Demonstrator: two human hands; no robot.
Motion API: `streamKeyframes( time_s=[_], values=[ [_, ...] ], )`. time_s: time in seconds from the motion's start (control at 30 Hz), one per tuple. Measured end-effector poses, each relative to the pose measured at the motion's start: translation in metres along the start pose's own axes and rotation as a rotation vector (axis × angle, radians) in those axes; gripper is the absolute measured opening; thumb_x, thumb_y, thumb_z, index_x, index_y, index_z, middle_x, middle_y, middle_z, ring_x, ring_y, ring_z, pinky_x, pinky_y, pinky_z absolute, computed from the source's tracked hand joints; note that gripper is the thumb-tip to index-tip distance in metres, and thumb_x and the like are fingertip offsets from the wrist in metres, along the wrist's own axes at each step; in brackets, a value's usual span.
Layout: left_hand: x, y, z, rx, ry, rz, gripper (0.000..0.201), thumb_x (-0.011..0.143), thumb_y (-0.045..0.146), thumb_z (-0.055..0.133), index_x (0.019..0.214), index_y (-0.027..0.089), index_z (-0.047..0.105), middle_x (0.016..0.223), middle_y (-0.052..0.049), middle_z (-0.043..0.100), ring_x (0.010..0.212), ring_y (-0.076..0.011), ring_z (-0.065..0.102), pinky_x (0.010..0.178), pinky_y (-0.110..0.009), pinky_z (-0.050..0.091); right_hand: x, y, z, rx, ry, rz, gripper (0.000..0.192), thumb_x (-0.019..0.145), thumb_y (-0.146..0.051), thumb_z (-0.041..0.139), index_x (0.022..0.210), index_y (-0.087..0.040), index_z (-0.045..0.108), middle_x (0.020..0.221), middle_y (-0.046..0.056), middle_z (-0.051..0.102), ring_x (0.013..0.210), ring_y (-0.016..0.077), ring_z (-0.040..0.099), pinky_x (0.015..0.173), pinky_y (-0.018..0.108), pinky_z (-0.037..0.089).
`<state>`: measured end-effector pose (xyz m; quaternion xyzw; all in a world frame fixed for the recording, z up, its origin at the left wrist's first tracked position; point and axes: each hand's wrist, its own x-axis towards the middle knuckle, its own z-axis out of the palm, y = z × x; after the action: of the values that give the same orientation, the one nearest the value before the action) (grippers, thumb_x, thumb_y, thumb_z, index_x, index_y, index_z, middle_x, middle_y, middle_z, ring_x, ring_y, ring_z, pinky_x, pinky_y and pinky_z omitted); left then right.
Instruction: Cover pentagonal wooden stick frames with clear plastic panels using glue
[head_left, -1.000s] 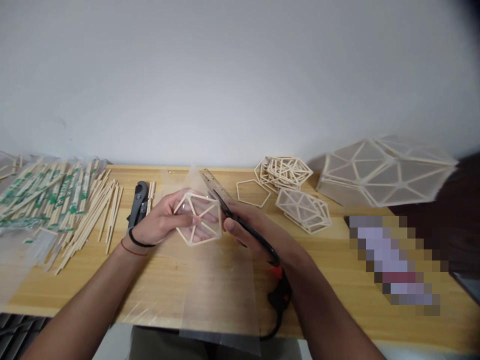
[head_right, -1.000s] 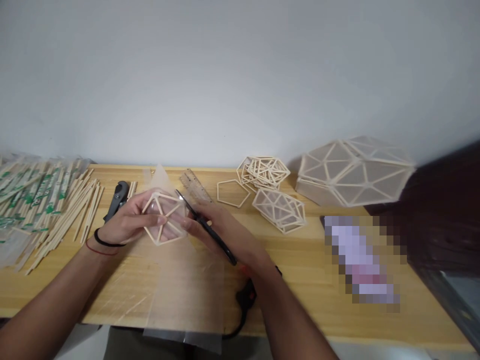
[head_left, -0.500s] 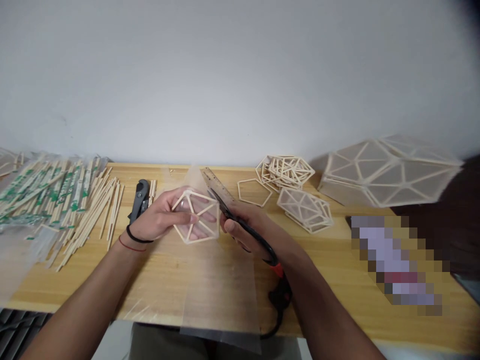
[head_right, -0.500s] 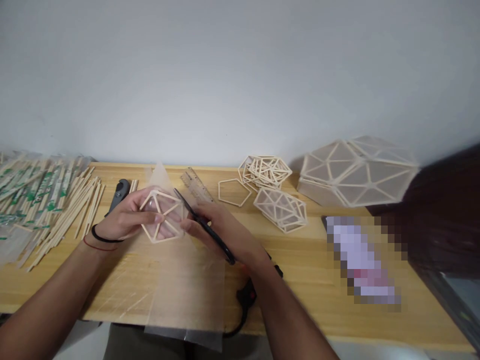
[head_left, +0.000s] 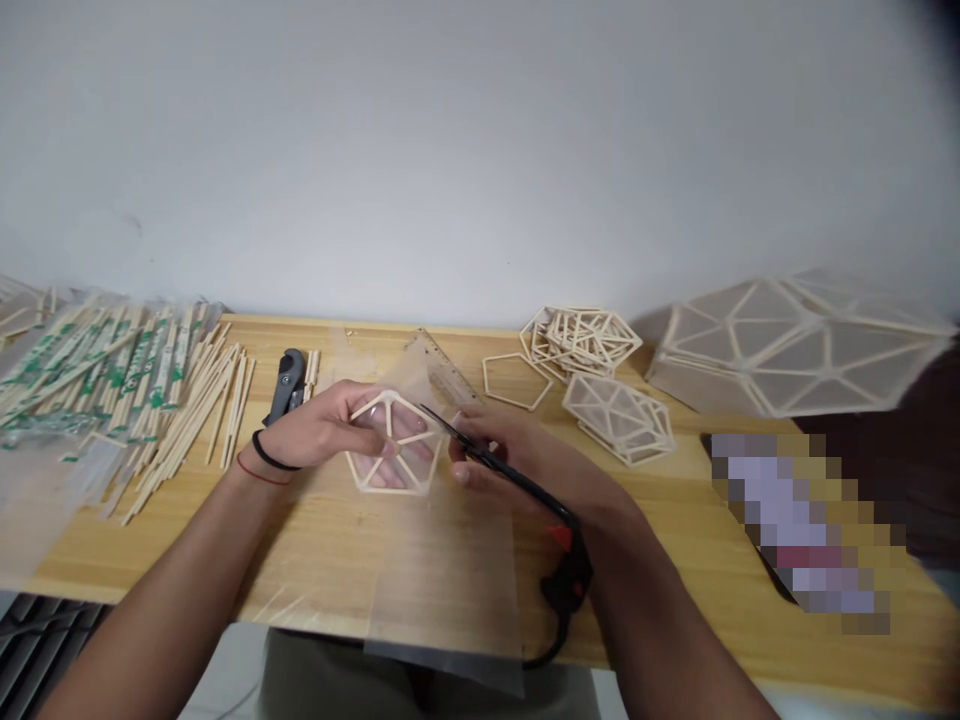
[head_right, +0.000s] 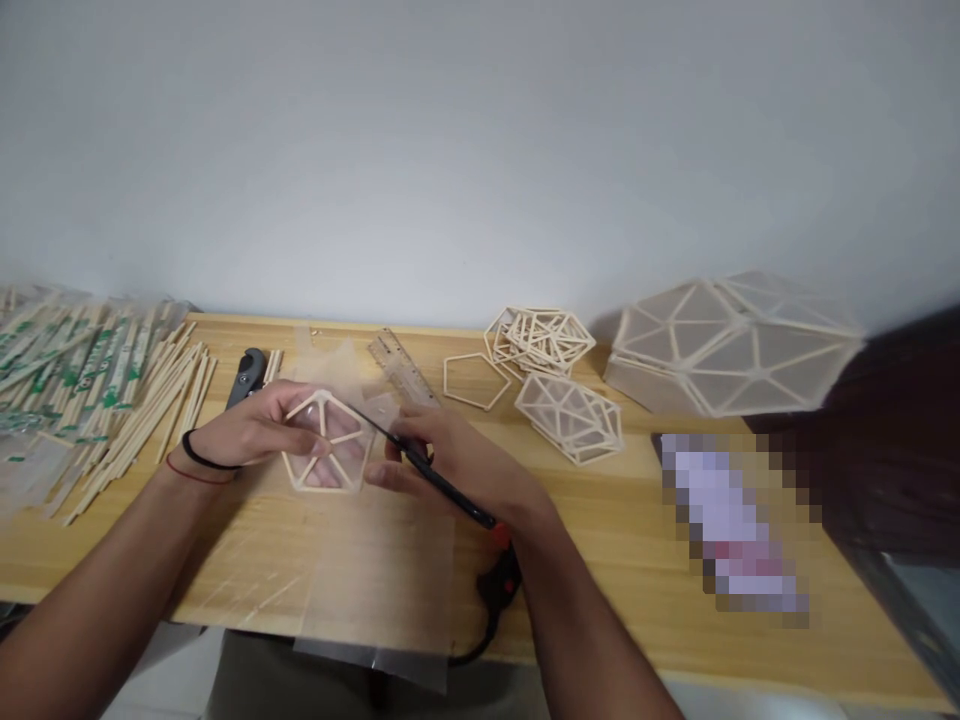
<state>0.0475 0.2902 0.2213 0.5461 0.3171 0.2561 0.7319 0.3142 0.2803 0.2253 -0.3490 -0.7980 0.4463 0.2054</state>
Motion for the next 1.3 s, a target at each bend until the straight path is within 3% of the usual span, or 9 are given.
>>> streamKeyframes(
  time_s=[0.4,0.73,0.93,1.3],
  values=[
    [0.0025,-0.0028,-0.0054,-0.007,0.003,-0.020,0.025,0.078,0.010,0.082,0.103,0.016,0.083,0.086,-0.008,0.084,0.069,-0.0211,0.079,0.062,-0.025,0.061,0.0021,0.0041,0.0018,-0.058,-0.023,0.041,0.055,0.092,-0.067,0.062,0.065,-0.021,0.051,0.070,-0.001,0.049,0.069,0.0170,0.048,0.062,0.029,0.034],
    [0.0043,-0.0014,0.0012,0.039,-0.050,-0.062,0.020,0.078,0.024,0.086,0.095,0.013,0.085,0.076,-0.010,0.081,0.066,-0.0223,0.077,0.062,-0.026,0.061,0.0040,-0.0024,0.0054,0.018,-0.034,-0.013,0.047,0.093,-0.064,0.062,0.079,-0.019,0.062,0.081,0.002,0.059,0.076,0.0192,0.055,0.069,0.032,0.041],
    [0.0046,0.0003,0.0019,0.031,-0.076,-0.072,0.018,0.080,0.020,0.083,0.097,0.014,0.085,0.080,-0.010,0.083,0.066,-0.0216,0.078,0.065,-0.026,0.062,0.0034,-0.0018,0.0048,0.003,-0.064,-0.021,0.042,0.095,-0.060,0.063,0.086,-0.019,0.067,0.090,0.004,0.061,0.080,0.0203,0.056,0.074,0.034,0.044],
    [0.0050,0.0016,0.0014,0.067,-0.070,-0.093,0.020,0.079,0.026,0.087,0.095,0.013,0.086,0.080,-0.012,0.083,0.068,-0.0223,0.078,0.064,-0.026,0.061,0.0049,0.0007,0.0094,-0.050,-0.008,-0.011,0.040,0.095,-0.053,0.066,0.077,-0.018,0.067,0.081,0.002,0.058,0.073,0.0181,0.055,0.068,0.031,0.042]
  ],
)
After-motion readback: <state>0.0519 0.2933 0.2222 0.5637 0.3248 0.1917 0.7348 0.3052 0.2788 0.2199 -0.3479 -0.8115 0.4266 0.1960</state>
